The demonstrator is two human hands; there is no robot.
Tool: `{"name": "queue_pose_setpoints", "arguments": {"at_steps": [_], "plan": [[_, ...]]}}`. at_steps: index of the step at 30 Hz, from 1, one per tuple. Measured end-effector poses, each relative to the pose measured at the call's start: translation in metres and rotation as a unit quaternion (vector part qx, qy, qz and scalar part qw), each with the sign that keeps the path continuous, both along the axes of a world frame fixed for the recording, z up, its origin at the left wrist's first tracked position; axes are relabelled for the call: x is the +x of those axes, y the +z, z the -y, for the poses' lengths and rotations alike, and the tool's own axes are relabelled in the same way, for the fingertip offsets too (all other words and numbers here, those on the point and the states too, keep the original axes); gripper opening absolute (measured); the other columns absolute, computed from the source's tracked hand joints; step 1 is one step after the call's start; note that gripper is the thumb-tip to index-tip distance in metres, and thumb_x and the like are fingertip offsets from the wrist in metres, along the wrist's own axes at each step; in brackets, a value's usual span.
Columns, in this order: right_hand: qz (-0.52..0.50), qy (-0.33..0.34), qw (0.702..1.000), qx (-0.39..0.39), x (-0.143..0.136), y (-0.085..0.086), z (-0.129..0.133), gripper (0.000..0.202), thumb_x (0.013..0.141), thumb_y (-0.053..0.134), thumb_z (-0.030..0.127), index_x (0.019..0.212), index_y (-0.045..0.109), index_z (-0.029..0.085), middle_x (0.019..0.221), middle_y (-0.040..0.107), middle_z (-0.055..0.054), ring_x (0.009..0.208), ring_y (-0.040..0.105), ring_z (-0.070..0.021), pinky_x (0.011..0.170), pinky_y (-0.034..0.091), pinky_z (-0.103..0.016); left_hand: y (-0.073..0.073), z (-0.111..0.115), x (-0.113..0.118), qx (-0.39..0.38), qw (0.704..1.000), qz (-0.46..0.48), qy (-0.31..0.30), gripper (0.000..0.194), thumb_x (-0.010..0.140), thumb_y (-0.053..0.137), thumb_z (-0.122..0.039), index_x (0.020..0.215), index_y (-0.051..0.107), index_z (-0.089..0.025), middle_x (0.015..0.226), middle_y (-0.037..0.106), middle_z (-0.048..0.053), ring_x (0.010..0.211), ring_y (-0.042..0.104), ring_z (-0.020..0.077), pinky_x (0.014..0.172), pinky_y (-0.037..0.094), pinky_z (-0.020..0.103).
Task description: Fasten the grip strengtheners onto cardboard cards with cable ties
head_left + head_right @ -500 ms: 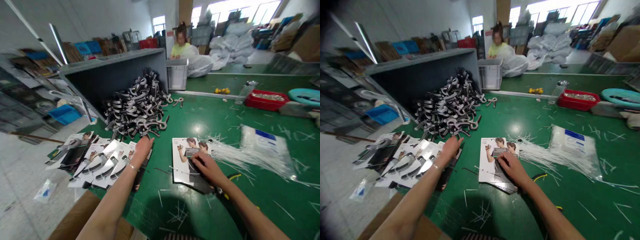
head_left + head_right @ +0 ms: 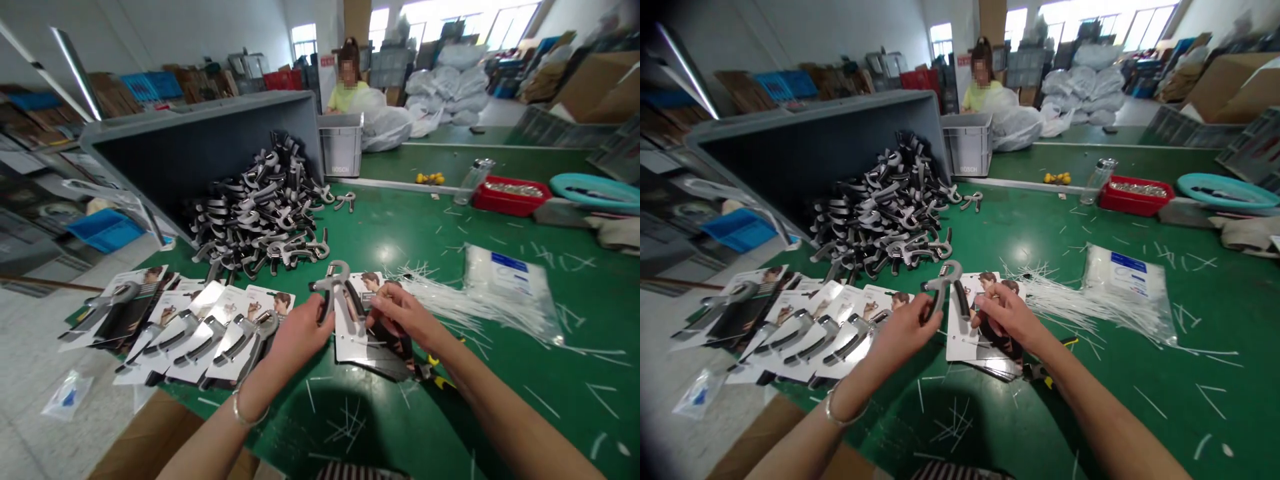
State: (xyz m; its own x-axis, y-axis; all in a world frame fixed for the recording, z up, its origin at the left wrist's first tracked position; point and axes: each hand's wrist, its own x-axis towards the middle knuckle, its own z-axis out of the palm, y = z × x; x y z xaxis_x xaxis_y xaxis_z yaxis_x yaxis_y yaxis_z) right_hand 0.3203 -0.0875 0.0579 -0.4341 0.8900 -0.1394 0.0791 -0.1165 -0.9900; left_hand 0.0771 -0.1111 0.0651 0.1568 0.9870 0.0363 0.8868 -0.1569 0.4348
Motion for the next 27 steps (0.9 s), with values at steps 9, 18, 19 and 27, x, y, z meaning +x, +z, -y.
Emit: {"name": "queue_pose_setpoints", "arguments": {"at_steps": [9,18,19,27], "plan": [[0.139,0.01,0.99,-0.035,0.016,-0.022,0.004,0.034,0.086,0.057,0.052,0.081,0.039,0.024,0.056,0.059,0.005,0.038,0.043,-0.01,0.039,0.03,-0.022,-0.019,0.009,0.054,-0.014,0.992,-0.089,-0.088,0.024,0.094,0.046,-0.036,0.102,0.058,-0.016,0.085,0.073,0.013,0.076,0.07,0.0283,0.06,0.042,0.031],[0.334,-0.014,0.906,0.262,0.013,-0.025,0.029,0.014,0.091,0.054,0.027,0.104,0.06,0.024,0.094,0.064,-0.004,0.086,0.061,-0.0209,0.079,0.046,-0.034,-0.012,-0.027,0.034,0.022,0.999,0.02,-0.043,0.032,0.098,0.039,-0.034,0.104,0.067,-0.02,0.098,0.072,0.01,0.092,0.068,0.024,0.081,0.049,0.033],[0.319,0.006,0.906,0.278,0.011,-0.027,0.029,0.014,0.091,0.054,0.023,0.103,0.061,0.025,0.1,0.063,-0.005,0.093,0.06,-0.0212,0.084,0.046,-0.034,-0.015,-0.038,0.036,0.028,0.996,0.06,-0.062,0.029,0.097,0.042,-0.029,0.108,0.067,-0.02,0.105,0.071,0.01,0.098,0.066,0.0228,0.087,0.048,0.032],[0.253,-0.06,0.923,0.283,0.0,-0.048,0.014,0.011,0.092,0.057,0.026,0.085,0.064,0.024,0.096,0.063,-0.004,0.096,0.058,-0.0211,0.09,0.044,-0.037,-0.046,-0.051,0.053,-0.011,0.957,0.263,-0.121,0.011,0.084,0.061,-0.023,0.088,0.071,-0.018,0.094,0.067,0.005,0.092,0.062,0.0182,0.083,0.047,0.027]]}}
